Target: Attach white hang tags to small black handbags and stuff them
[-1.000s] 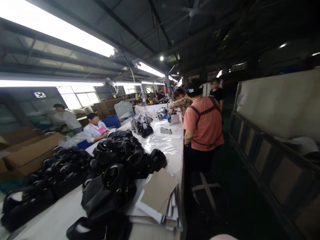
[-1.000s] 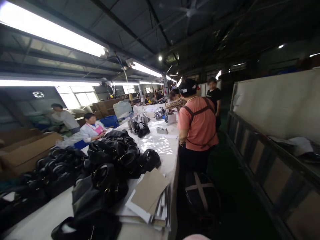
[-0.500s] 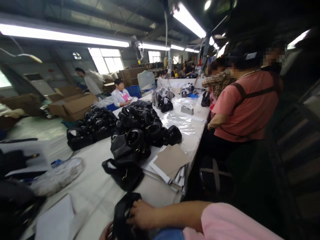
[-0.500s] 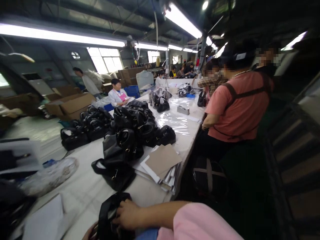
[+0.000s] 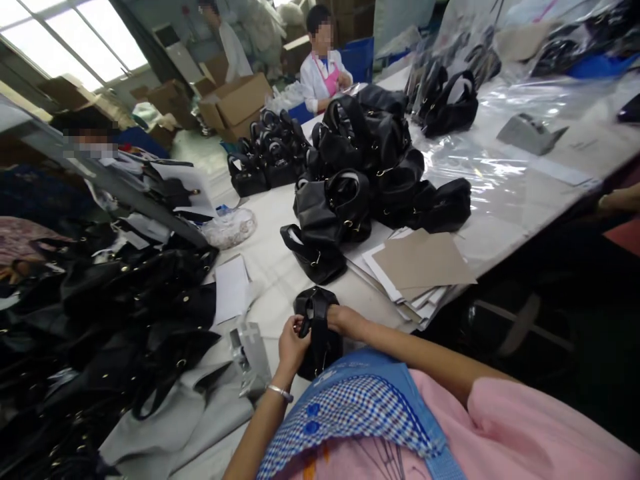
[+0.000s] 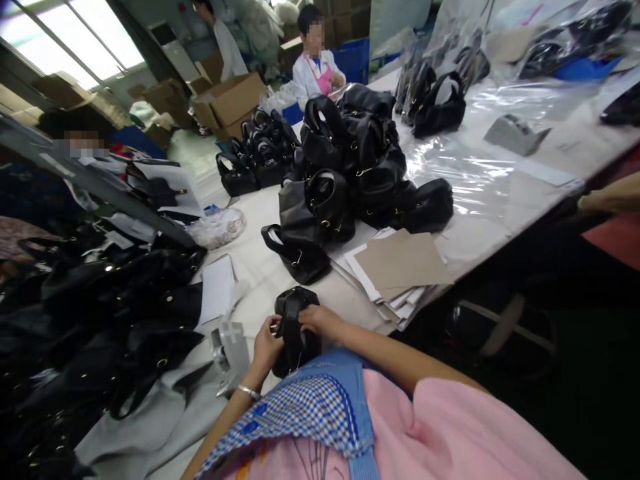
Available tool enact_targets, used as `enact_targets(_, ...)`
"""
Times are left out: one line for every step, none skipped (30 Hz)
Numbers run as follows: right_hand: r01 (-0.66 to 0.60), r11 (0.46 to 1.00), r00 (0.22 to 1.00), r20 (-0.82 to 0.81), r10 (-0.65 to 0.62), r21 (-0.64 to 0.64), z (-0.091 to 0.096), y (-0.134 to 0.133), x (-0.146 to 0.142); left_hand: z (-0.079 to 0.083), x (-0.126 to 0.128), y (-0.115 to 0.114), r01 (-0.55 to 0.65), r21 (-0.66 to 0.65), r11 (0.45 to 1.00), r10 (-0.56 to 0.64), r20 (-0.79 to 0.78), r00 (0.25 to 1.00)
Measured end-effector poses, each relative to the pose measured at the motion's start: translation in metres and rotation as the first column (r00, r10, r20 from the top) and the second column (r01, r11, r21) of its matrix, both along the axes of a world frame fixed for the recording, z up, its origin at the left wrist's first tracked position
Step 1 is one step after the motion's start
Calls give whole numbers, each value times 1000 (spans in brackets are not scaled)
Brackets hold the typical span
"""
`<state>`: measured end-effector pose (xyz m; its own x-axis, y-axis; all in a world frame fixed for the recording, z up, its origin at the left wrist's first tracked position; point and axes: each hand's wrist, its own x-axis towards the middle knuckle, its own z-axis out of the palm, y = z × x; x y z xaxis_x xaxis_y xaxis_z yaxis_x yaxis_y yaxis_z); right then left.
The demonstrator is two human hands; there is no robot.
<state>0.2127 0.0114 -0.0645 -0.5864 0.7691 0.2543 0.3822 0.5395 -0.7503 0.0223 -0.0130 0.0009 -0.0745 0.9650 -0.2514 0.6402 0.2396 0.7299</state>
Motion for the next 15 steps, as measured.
enact_targets(36,999,999,-30,-35,9,2,-6,8,-1,-1,0,-2,-1,1000,2,-9,1000)
enact_targets(111,994,993,-51,-110,2,5,-13,14,-2,-2,0,-3,-6,1000,3,-13,1000)
enact_targets(213,977,975,-52,-214,-33,7,-21,19,-4,-2,0,-4,-15,1000,4,-15,1000)
enact_targets(315,944,948,-23,-319,-100,9,-28,22,-5,-3,0,-4,-26,1000,4,-14,1000)
enact_targets(394,899,918,37,-395,-193,10,-34,24,-5,-3,1,-3,-36,999,3,-14,1000)
enact_targets(441,848,897,109,-428,-296,12,-39,24,-6,-4,1,-1,-45,999,0,-17,1000)
enact_targets(461,795,887,174,-428,-395,12,-41,22,-6,-4,1,1,-51,999,-3,-26,1000)
enact_targets(462,746,886,222,-407,-480,13,-42,20,-5,-3,1,5,-55,998,-7,-38,999)
enact_targets(453,704,891,253,-377,-546,12,-40,17,-4,-3,1,10,-59,998,-13,-48,999)
enact_targets(442,670,896,273,-349,-596,11,-37,14,-3,-2,1,13,-63,998,-16,-56,998)
enact_targets(429,643,903,283,-323,-635,10,-32,11,-2,-1,2,15,-66,998,-19,-58,998)
enact_targets(413,620,910,286,-299,-667,8,-27,8,-1,0,2,16,-68,998,-20,-55,998)
enact_targets(394,600,919,283,-276,-696,6,-23,5,1,1,2,15,-68,998,-19,-51,998)
enact_targets(375,583,927,271,-260,-721,4,-19,2,2,2,2,8,-68,998,-12,-52,999)
enact_targets(358,565,932,251,-260,-743,1,-16,-1,3,3,2,-4,-69,998,0,-55,998)
